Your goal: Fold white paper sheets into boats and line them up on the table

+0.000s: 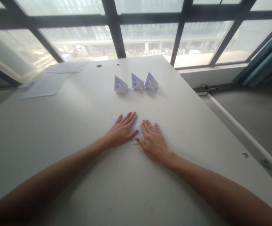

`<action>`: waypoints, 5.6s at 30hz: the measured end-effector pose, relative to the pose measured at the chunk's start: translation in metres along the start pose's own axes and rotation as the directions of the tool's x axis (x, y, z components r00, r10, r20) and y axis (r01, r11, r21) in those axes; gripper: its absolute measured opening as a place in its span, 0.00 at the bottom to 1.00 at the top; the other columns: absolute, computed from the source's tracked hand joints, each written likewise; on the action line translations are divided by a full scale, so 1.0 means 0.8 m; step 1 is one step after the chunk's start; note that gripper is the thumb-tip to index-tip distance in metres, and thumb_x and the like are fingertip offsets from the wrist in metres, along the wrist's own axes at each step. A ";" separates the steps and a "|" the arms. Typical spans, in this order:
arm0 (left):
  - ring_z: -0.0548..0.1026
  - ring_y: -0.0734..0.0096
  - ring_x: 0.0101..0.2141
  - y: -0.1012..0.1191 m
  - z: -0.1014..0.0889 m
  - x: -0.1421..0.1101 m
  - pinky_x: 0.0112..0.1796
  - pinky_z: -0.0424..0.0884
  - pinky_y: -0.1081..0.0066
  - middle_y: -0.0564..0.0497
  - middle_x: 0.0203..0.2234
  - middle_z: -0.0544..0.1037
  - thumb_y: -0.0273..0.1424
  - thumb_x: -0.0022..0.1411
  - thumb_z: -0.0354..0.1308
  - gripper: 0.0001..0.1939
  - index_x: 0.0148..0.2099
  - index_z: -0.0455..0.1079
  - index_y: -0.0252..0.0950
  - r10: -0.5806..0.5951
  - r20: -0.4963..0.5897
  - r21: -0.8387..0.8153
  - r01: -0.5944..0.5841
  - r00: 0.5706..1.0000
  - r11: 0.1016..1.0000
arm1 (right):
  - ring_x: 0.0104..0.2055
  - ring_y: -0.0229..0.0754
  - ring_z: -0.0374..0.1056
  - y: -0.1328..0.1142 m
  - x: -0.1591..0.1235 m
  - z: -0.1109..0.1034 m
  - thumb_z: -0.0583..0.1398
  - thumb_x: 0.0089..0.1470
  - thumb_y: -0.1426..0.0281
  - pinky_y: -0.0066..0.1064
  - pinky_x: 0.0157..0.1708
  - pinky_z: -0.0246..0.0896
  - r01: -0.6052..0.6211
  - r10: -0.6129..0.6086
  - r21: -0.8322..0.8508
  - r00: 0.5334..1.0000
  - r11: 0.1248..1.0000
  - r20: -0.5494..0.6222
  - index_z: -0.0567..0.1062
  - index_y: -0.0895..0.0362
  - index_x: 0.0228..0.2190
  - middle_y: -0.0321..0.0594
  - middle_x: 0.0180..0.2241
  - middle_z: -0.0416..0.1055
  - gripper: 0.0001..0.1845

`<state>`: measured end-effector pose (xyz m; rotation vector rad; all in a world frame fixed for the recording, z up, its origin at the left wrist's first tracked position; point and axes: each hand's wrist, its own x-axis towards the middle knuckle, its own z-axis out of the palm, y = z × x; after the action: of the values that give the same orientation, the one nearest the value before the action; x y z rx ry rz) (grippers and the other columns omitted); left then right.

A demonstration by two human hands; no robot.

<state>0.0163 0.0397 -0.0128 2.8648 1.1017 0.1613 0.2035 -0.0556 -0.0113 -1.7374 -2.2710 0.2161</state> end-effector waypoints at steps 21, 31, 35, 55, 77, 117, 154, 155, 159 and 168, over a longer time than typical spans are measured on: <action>0.40 0.58 0.71 -0.001 -0.002 0.000 0.67 0.40 0.49 0.43 0.72 0.44 0.50 0.72 0.37 0.38 0.74 0.41 0.31 -0.002 0.017 0.004 0.002 1.000 1.000 | 0.73 0.52 0.40 -0.005 -0.005 0.009 0.45 0.66 0.50 0.55 0.69 0.31 -0.079 0.078 -0.020 0.997 0.997 -0.022 0.51 0.67 0.68 0.54 0.70 0.47 0.41; 0.41 0.58 0.71 0.001 -0.003 0.001 0.67 0.40 0.49 0.43 0.72 0.45 0.52 0.72 0.36 0.39 0.74 0.42 0.33 -0.012 0.016 -0.014 0.012 1.000 1.000 | 0.74 0.46 0.35 0.004 0.005 -0.006 0.43 0.69 0.55 0.51 0.70 0.31 0.061 -0.052 0.068 0.991 0.996 -0.126 0.48 0.64 0.69 0.51 0.71 0.43 0.37; 0.41 0.59 0.71 0.001 -0.003 0.001 0.67 0.40 0.49 0.44 0.72 0.44 0.50 0.72 0.36 0.38 0.74 0.43 0.32 -0.017 0.014 -0.009 0.017 1.000 1.000 | 0.73 0.47 0.38 0.003 0.005 -0.009 0.45 0.68 0.54 0.50 0.70 0.31 0.149 -0.148 0.062 0.989 0.987 -0.021 0.54 0.65 0.67 0.52 0.70 0.46 0.36; 0.41 0.58 0.71 0.001 -0.004 0.001 0.67 0.42 0.49 0.43 0.72 0.45 0.50 0.72 0.37 0.38 0.74 0.42 0.31 -0.016 0.017 -0.002 0.016 1.000 1.000 | 0.72 0.52 0.44 -0.006 -0.004 0.002 0.46 0.68 0.56 0.51 0.69 0.36 -0.063 0.062 -0.038 0.997 0.997 -0.042 0.58 0.68 0.65 0.55 0.69 0.51 0.35; 0.44 0.61 0.71 0.001 -0.004 0.002 0.67 0.40 0.50 0.44 0.71 0.48 0.40 0.75 0.35 0.31 0.73 0.45 0.32 -0.025 0.001 -0.122 0.025 1.000 0.992 | 0.72 0.49 0.45 0.002 0.002 -0.004 0.46 0.68 0.54 0.51 0.70 0.37 0.131 -0.131 0.014 0.991 0.991 0.033 0.58 0.64 0.66 0.53 0.69 0.50 0.35; 0.47 0.60 0.70 0.023 -0.021 -0.005 0.67 0.42 0.49 0.43 0.69 0.55 0.39 0.75 0.35 0.28 0.68 0.59 0.34 0.035 0.011 -0.120 -0.034 0.999 0.992 | 0.57 0.54 0.62 0.002 0.004 -0.022 0.47 0.68 0.55 0.45 0.56 0.57 -0.008 0.001 -0.046 0.992 0.999 -0.130 0.76 0.58 0.51 0.51 0.56 0.71 0.27; 0.42 0.58 0.71 0.015 -0.003 -0.005 0.67 0.42 0.56 0.42 0.71 0.45 0.45 0.75 0.38 0.34 0.74 0.43 0.32 0.130 0.015 -0.083 -0.128 0.991 0.988 | 0.72 0.48 0.42 0.028 0.019 -0.005 0.43 0.69 0.55 0.50 0.70 0.37 0.150 -0.150 0.026 0.989 0.988 -0.002 0.54 0.64 0.67 0.51 0.69 0.49 0.35; 0.42 0.58 0.71 0.015 -0.003 -0.005 0.67 0.42 0.56 0.42 0.71 0.45 0.45 0.75 0.39 0.34 0.74 0.43 0.32 0.132 0.013 -0.083 -0.130 0.991 0.988 | 0.72 0.48 0.43 0.028 0.019 -0.005 0.43 0.69 0.55 0.50 0.70 0.37 0.148 -0.148 0.024 0.989 0.989 0.003 0.54 0.64 0.67 0.51 0.69 0.49 0.35; 0.42 0.59 0.71 0.014 -0.001 -0.005 0.67 0.42 0.56 0.41 0.71 0.45 0.45 0.74 0.39 0.34 0.74 0.42 0.32 0.131 -0.001 -0.080 -0.130 0.991 0.988 | 0.72 0.48 0.44 0.028 0.020 -0.004 0.44 0.69 0.56 0.51 0.69 0.38 0.137 -0.137 0.022 0.991 0.990 -0.002 0.54 0.63 0.67 0.51 0.69 0.50 0.34; 0.43 0.58 0.70 0.015 -0.001 -0.004 0.67 0.43 0.56 0.41 0.71 0.45 0.45 0.74 0.40 0.34 0.74 0.43 0.32 0.125 -0.002 -0.087 -0.125 0.992 0.988 | 0.72 0.47 0.45 0.029 0.020 -0.004 0.44 0.69 0.56 0.50 0.69 0.39 0.138 -0.138 0.018 0.990 0.990 -0.009 0.57 0.62 0.67 0.50 0.69 0.51 0.33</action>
<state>0.0215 0.0285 -0.0108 2.8548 0.8905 0.2061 0.2218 -0.0340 -0.0128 -1.5613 -2.3648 0.2009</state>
